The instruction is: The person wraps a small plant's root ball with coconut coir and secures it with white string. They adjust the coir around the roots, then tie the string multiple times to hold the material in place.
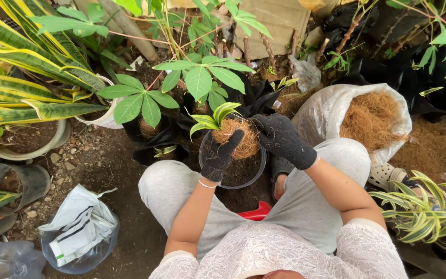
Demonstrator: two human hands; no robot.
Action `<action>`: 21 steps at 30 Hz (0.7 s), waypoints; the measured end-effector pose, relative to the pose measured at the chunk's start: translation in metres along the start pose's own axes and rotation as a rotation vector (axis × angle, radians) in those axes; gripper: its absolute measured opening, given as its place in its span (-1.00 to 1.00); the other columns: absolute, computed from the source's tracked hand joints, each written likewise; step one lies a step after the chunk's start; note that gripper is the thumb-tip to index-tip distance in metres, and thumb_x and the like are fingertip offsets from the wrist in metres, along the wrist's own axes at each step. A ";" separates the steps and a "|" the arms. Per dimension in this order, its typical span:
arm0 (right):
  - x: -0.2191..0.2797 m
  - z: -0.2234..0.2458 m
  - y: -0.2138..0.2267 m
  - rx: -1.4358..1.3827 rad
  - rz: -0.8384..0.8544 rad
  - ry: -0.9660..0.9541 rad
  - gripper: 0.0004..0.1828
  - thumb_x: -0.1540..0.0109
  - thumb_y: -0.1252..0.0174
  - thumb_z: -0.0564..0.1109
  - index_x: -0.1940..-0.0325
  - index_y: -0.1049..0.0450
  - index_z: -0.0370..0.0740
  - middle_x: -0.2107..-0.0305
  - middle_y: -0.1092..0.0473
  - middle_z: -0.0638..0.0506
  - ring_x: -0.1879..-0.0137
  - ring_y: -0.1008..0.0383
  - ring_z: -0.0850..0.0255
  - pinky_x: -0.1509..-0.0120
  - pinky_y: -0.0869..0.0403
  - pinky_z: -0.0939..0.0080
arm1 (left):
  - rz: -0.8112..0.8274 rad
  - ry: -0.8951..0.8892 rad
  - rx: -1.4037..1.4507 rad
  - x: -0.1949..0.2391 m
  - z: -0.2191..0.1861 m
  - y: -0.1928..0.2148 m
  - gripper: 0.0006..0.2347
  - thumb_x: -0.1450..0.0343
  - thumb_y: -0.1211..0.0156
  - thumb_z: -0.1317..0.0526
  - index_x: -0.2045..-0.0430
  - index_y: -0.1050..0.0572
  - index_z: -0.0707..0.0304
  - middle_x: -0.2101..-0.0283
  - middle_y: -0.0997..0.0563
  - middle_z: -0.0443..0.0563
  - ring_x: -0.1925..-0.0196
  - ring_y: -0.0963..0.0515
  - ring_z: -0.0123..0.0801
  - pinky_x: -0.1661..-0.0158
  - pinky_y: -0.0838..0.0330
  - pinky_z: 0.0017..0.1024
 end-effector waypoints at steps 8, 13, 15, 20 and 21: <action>0.000 0.014 0.012 -0.128 -0.003 -0.034 -0.77 -0.32 -0.16 -0.03 0.06 -0.52 -0.23 0.34 -0.50 -0.22 0.19 -0.51 -0.18 0.17 -0.44 -0.08 | -0.105 -0.076 -0.173 -0.008 0.042 0.004 -0.61 -0.43 -0.36 0.12 -0.11 -0.41 0.16 -0.07 -0.63 0.08 -0.08 -0.64 -0.29 -0.08 -0.49 -0.32; -0.002 0.021 0.014 -0.138 -0.066 0.059 -0.81 -0.31 -0.19 -0.10 0.10 -0.54 -0.27 0.34 -0.50 -0.19 0.17 -0.51 -0.14 0.06 -0.45 -0.04 | -0.078 -0.649 -0.895 -0.007 0.061 0.008 -0.56 -0.48 -0.22 0.31 -0.28 -0.40 -0.12 -0.26 -0.44 0.20 -0.28 -0.47 -0.03 -0.25 -0.36 -0.14; -0.003 0.023 0.017 -0.116 -0.085 0.142 -0.82 -0.27 -0.22 -0.13 0.13 -0.55 -0.29 0.40 -0.46 -0.18 0.20 -0.49 -0.11 -0.14 -0.42 -0.11 | -0.091 -0.722 -1.031 -0.009 0.070 0.008 -0.52 -0.46 -0.20 0.36 -0.30 -0.39 -0.15 -0.29 -0.42 0.21 -0.30 -0.44 0.04 -0.27 -0.34 -0.08; -0.002 0.027 0.023 -0.104 -0.134 0.193 -0.82 -0.24 -0.25 -0.15 0.13 -0.56 -0.29 0.41 -0.45 -0.16 0.18 -0.49 -0.09 -0.31 -0.32 -0.19 | -0.105 -0.680 -1.040 -0.010 0.082 0.009 -0.48 -0.45 -0.18 0.41 -0.34 -0.36 -0.09 -0.30 -0.43 0.22 -0.32 -0.43 0.10 -0.28 -0.33 -0.04; -0.002 0.027 0.023 -0.122 -0.122 0.195 -0.83 -0.25 -0.25 -0.15 0.13 -0.55 -0.29 0.39 -0.46 -0.17 0.17 -0.49 -0.10 -0.26 -0.36 -0.15 | -0.113 -0.696 -1.042 -0.010 0.082 0.009 -0.49 -0.45 -0.19 0.40 -0.34 -0.36 -0.08 -0.30 -0.42 0.23 -0.31 -0.42 0.12 -0.28 -0.32 -0.03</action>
Point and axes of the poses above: each hand's wrist, its own x-axis away from the middle knuckle, its own y-axis out of the back of the hand, z = x × y, the point moved 3 cm from there along -x, towards the middle knuckle
